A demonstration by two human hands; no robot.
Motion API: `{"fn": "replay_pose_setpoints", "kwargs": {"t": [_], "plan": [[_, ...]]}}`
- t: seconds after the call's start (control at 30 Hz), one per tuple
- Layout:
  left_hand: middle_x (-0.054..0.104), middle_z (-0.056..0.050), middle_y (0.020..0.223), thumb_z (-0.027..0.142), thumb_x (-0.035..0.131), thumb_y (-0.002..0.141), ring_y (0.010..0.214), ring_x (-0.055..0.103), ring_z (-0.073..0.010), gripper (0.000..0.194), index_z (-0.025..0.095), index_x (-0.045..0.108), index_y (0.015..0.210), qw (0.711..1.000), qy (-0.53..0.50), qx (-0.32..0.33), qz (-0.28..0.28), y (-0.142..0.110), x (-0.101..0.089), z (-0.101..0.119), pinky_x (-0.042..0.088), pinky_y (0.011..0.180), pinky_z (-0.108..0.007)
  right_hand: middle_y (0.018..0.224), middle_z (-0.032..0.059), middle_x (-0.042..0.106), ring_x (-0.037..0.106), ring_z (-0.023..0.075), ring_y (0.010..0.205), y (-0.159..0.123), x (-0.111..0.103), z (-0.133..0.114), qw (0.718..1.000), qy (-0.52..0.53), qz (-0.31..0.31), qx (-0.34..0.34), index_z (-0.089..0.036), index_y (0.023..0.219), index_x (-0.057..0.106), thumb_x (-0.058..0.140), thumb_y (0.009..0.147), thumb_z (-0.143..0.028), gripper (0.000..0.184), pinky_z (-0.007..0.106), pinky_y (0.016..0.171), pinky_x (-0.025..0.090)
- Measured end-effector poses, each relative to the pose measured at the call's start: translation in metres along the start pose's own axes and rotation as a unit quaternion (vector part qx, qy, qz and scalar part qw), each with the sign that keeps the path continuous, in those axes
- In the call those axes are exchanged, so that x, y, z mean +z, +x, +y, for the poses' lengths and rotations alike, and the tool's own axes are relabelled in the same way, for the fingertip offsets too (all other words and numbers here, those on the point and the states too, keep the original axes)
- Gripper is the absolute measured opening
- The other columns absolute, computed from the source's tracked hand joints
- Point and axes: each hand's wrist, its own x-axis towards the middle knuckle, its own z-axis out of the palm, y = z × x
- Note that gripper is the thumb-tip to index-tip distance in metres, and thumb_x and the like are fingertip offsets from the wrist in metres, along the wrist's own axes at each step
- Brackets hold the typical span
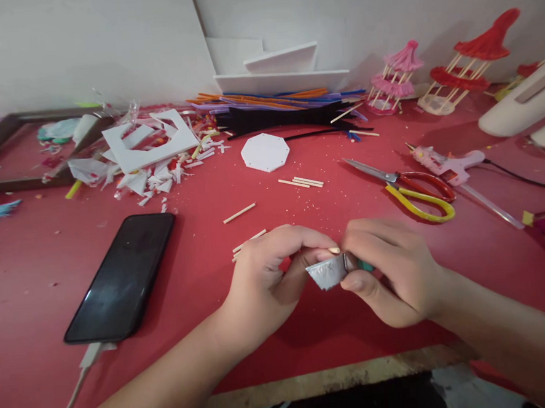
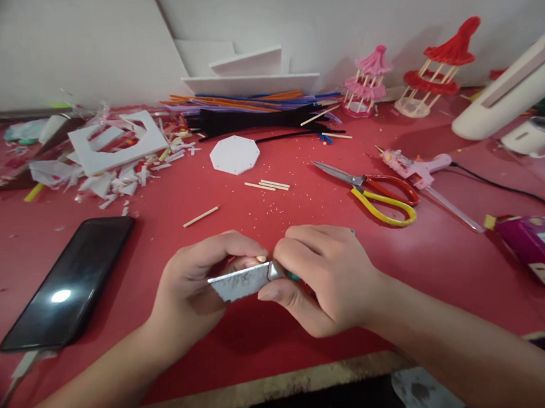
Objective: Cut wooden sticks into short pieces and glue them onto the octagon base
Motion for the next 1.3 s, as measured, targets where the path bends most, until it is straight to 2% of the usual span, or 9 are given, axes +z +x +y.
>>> {"fn": "replay_pose_setpoints", "kwargs": {"t": [0.07, 0.27, 0.47, 0.77, 0.97, 1.1, 1.2, 1.3], "plan": [[0.075, -0.002, 0.075, 0.010, 0.062, 0.086, 0.068, 0.069, -0.0131, 0.011, 0.018, 0.066, 0.080, 1.000, 0.002, 0.000, -0.001, 0.000, 0.000, 0.000, 0.054, 0.062, -0.021, 0.063, -0.0027, 0.036, 0.031, 0.0110, 0.057, 0.000, 0.000, -0.001, 1.000, 0.004, -0.002, 0.000, -0.021, 0.070, 0.037, 0.042, 0.097, -0.041, 0.034, 0.027, 0.051, 0.026], [0.075, -0.002, 0.078, -0.001, 0.056, 0.083, 0.070, 0.069, -0.0125, 0.020, 0.017, 0.066, 0.083, 1.000, 0.011, 0.023, -0.007, -0.002, -0.001, -0.001, 0.055, 0.066, -0.021, 0.064, -0.0028, 0.036, 0.030, 0.0106, 0.057, 0.001, -0.001, -0.001, 1.000, 0.009, -0.004, 0.007, -0.021, 0.070, 0.035, 0.041, 0.097, -0.041, 0.034, 0.027, 0.051, 0.025], [0.074, -0.002, 0.075, 0.004, 0.057, 0.085, 0.066, 0.068, -0.0124, 0.017, 0.017, 0.067, 0.081, 0.999, 0.039, 0.027, -0.010, -0.001, -0.002, -0.001, 0.053, 0.061, -0.021, 0.064, -0.0035, 0.033, 0.029, 0.0101, 0.056, 0.000, -0.001, 0.000, 0.999, 0.035, -0.021, 0.014, -0.021, 0.069, 0.035, 0.043, 0.096, -0.041, 0.035, 0.026, 0.051, 0.023], [0.072, -0.002, 0.073, 0.002, 0.058, 0.081, 0.066, 0.067, -0.0131, 0.018, 0.018, 0.067, 0.079, 0.997, 0.062, 0.030, -0.022, -0.003, -0.004, -0.002, 0.050, 0.057, -0.021, 0.063, -0.0039, 0.033, 0.028, 0.0100, 0.055, 0.000, 0.001, 0.001, 0.998, 0.062, -0.020, 0.019, -0.021, 0.067, 0.034, 0.045, 0.095, -0.039, 0.035, 0.026, 0.050, 0.023], [0.071, -0.001, 0.071, -0.005, 0.051, 0.076, 0.064, 0.065, -0.0120, 0.027, 0.018, 0.066, 0.078, 0.997, 0.064, 0.034, -0.014, -0.003, -0.004, -0.001, 0.048, 0.055, -0.020, 0.062, -0.0036, 0.035, 0.028, 0.0102, 0.055, 0.001, 0.000, -0.002, 0.999, 0.037, -0.010, 0.014, -0.021, 0.067, 0.035, 0.043, 0.095, -0.038, 0.035, 0.026, 0.050, 0.023], [0.070, -0.001, 0.070, -0.004, 0.049, 0.079, 0.063, 0.065, -0.0122, 0.028, 0.018, 0.065, 0.079, 0.996, 0.078, 0.035, -0.010, -0.003, -0.004, 0.002, 0.049, 0.057, -0.021, 0.061, -0.0033, 0.037, 0.031, 0.0103, 0.054, 0.001, -0.004, 0.000, 1.000, 0.008, -0.007, 0.008, -0.021, 0.067, 0.036, 0.042, 0.096, -0.041, 0.036, 0.026, 0.050, 0.025], [0.071, -0.001, 0.069, -0.002, 0.051, 0.082, 0.063, 0.065, -0.0124, 0.025, 0.019, 0.064, 0.078, 0.995, 0.055, 0.076, -0.017, -0.004, -0.003, 0.005, 0.052, 0.061, -0.023, 0.061, -0.0031, 0.040, 0.035, 0.0103, 0.054, 0.001, -0.011, 0.011, 0.998, -0.034, 0.018, 0.041, -0.020, 0.069, 0.042, 0.044, 0.096, -0.039, 0.033, 0.026, 0.051, 0.026], [0.072, -0.001, 0.069, 0.001, 0.054, 0.086, 0.063, 0.065, -0.0122, 0.023, 0.019, 0.065, 0.079, 0.995, 0.021, 0.092, -0.029, -0.004, -0.002, 0.005, 0.053, 0.064, -0.023, 0.058, -0.0040, 0.038, 0.035, 0.0099, 0.051, 0.003, -0.017, 0.021, 0.991, -0.064, 0.079, 0.089, -0.020, 0.069, 0.044, 0.045, 0.096, -0.034, 0.031, 0.026, 0.050, 0.027]]}}
